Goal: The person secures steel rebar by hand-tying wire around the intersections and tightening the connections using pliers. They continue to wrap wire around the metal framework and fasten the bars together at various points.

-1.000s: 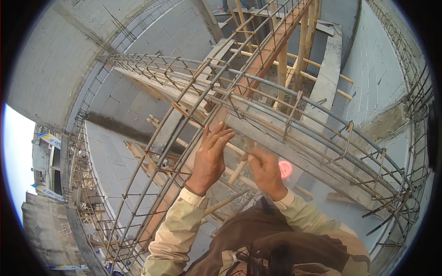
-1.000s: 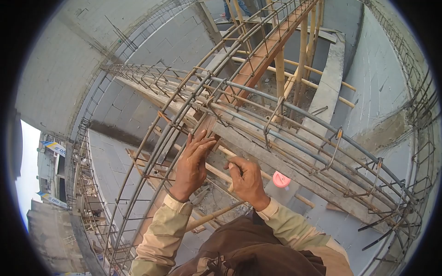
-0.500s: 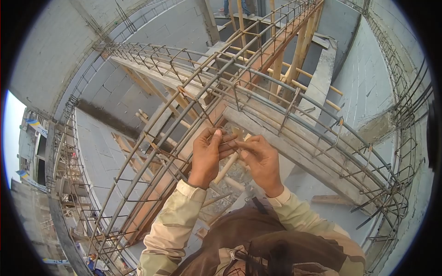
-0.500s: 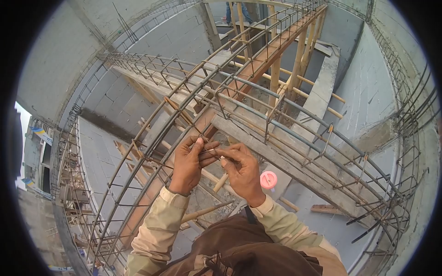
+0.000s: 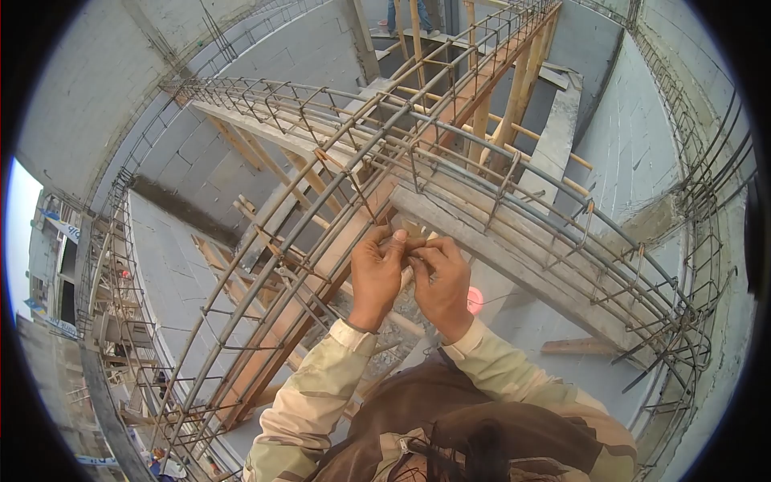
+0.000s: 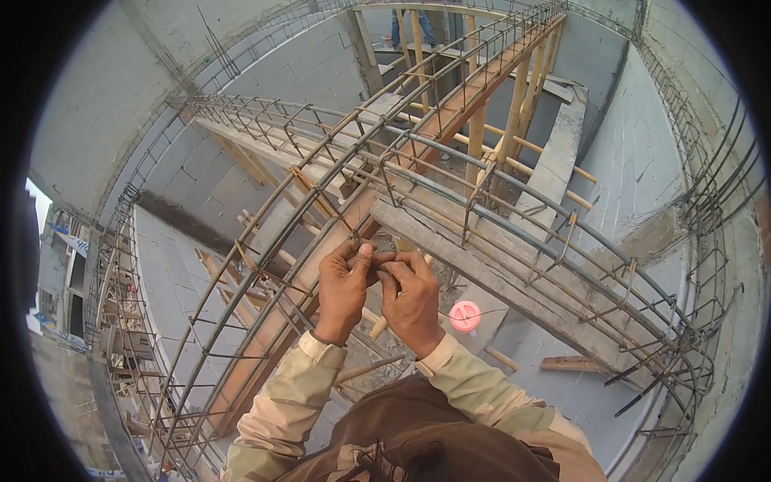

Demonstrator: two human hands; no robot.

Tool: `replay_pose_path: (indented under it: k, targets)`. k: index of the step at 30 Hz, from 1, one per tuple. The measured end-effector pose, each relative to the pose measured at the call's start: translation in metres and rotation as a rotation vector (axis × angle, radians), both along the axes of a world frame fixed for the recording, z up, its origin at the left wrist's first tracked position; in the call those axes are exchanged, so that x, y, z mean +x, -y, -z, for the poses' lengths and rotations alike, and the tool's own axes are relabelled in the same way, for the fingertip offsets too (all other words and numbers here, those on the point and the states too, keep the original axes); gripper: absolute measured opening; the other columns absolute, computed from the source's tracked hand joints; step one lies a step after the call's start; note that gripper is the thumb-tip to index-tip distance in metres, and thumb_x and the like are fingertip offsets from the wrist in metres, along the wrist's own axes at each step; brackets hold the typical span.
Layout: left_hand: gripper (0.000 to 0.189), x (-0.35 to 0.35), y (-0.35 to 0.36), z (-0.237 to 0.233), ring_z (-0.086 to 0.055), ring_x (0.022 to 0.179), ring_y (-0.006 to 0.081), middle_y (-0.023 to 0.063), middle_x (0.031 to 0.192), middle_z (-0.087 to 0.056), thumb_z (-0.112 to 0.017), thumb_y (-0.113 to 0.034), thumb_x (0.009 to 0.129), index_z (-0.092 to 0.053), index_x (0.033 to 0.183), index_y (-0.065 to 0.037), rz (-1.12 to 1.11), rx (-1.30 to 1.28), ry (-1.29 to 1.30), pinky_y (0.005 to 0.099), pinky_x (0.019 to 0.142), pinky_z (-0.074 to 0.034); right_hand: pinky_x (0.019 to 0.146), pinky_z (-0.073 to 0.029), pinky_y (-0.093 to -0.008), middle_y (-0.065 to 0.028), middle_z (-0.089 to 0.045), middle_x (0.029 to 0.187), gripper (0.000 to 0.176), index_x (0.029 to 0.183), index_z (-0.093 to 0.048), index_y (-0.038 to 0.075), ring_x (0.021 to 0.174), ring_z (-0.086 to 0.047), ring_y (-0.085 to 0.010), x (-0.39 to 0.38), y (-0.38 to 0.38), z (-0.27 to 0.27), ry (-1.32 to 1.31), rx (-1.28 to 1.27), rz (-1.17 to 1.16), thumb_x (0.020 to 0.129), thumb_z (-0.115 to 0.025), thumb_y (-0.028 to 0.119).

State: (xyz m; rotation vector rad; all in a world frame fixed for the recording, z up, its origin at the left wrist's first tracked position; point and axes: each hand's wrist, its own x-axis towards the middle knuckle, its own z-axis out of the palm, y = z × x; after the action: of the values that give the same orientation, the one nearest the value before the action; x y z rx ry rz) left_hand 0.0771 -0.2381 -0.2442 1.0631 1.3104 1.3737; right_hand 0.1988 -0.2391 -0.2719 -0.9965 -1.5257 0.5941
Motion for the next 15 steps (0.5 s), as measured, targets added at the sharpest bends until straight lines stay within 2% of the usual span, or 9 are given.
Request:
replay_pose_path:
  k: [2,4,5,7,8,10,11,13,15]
  targets:
    - [0.027,-0.006,-0.006,0.002,-0.072,0.096,0.0229,0.0205,0.098,-0.074,-0.062,-0.021,0.103,-0.063,0.106,0.006,0.011,-0.019,0.104,0.0323,0.086,-0.058,0.064,-0.051,-0.0415,-0.0137,-0.066,0.094,0.016,0.098,-0.069,-0.001,0.077,-0.066,-0.0348,-0.002,-0.001,-0.004,0.056,0.063,0.03,0.082,-0.071,-0.002]
    - [0.026,-0.002,-0.011,0.0,-0.072,0.095,0.0232,0.0195,0.098,-0.074,-0.06,-0.019,0.104,-0.063,0.105,0.007,-0.026,0.002,0.204,0.0337,0.088,-0.057,0.059,-0.048,-0.043,-0.0137,-0.064,0.084,0.015,0.101,-0.063,-0.001,0.068,-0.062,-0.0372,-0.003,-0.01,-0.009,0.3,0.348,0.149,0.087,-0.068,0.003]
    - [0.026,0.0,-0.014,-0.001,-0.072,0.094,0.0235,0.0185,0.097,-0.074,-0.058,-0.018,0.105,-0.064,0.104,0.008,-0.069,0.024,0.308,0.035,0.089,-0.055,0.059,-0.048,-0.043,-0.0137,-0.064,0.084,0.015,0.101,-0.063,-0.001,0.068,-0.062,-0.0372,-0.006,-0.01,-0.008,0.297,0.35,0.155,0.087,-0.068,0.003]
    - [0.026,-0.005,-0.021,0.005,-0.072,0.097,0.0261,0.0202,0.102,-0.073,-0.058,-0.017,0.105,-0.065,0.105,0.007,-0.068,0.039,0.39,0.0353,0.088,-0.057,0.05,-0.043,-0.0311,-0.005,-0.057,0.066,0.007,0.097,-0.064,0.002,0.048,-0.052,-0.02,-0.014,-0.007,-0.001,0.032,0.029,-0.08,0.096,-0.061,0.008]
    - [0.026,-0.007,-0.022,0.005,-0.072,0.098,0.0262,0.02,0.102,-0.073,-0.059,-0.018,0.104,-0.065,0.107,0.007,-0.038,0.026,0.459,0.0352,0.088,-0.057,0.05,-0.043,-0.0311,-0.005,-0.057,0.066,0.007,0.097,-0.064,0.002,0.048,-0.052,-0.02,-0.009,-0.009,0.004,0.027,0.031,-0.075,0.096,-0.061,0.008]
    - [0.031,-0.007,-0.024,0.004,-0.072,0.096,0.0256,0.0185,0.096,-0.074,-0.063,-0.021,0.102,-0.064,0.112,0.009,0.108,0.105,0.511,0.035,0.088,-0.058,0.052,-0.042,-0.0294,0.0013,-0.046,0.057,0.015,0.099,-0.062,0.001,0.044,-0.042,-0.0133,0.006,-0.018,0.013,-0.855,-0.776,-0.773,0.102,-0.059,0.015]
    - [0.031,-0.009,-0.024,-0.003,-0.072,0.096,0.0256,0.0185,0.096,-0.074,-0.063,-0.021,0.102,-0.064,0.112,0.009,0.117,0.111,0.5,0.035,0.088,-0.058,0.052,-0.042,-0.0294,0.0013,-0.046,0.057,0.015,0.099,-0.062,0.001,0.044,-0.042,-0.0133,0.013,-0.019,0.014,-0.863,-0.761,-0.775,0.102,-0.059,0.015]
    - [0.034,-0.015,-0.02,-0.014,-0.073,0.091,0.0249,0.0157,0.091,-0.074,-0.065,-0.022,0.101,-0.063,0.112,0.01,0.307,0.036,0.342,0.0353,0.086,-0.059,0.05,-0.039,-0.0258,0.0062,-0.04,0.058,0.021,0.101,-0.063,0.0,0.044,-0.036,-0.0052,0.026,-0.011,0.015,-1.244,-0.984,-1.065,0.106,-0.053,0.017]
    - [0.037,-0.014,-0.022,-0.02,-0.074,0.084,0.0233,0.0141,0.09,-0.073,-0.066,-0.025,0.101,-0.063,0.113,0.01,0.346,0.07,0.316,0.033,0.079,-0.06,0.048,-0.037,-0.0258,0.006,-0.038,0.057,0.021,0.104,-0.064,0.0,0.044,-0.035,-0.0058,0.029,-0.01,0.013,-1.279,-1.026,-1.056,0.107,-0.051,0.017]
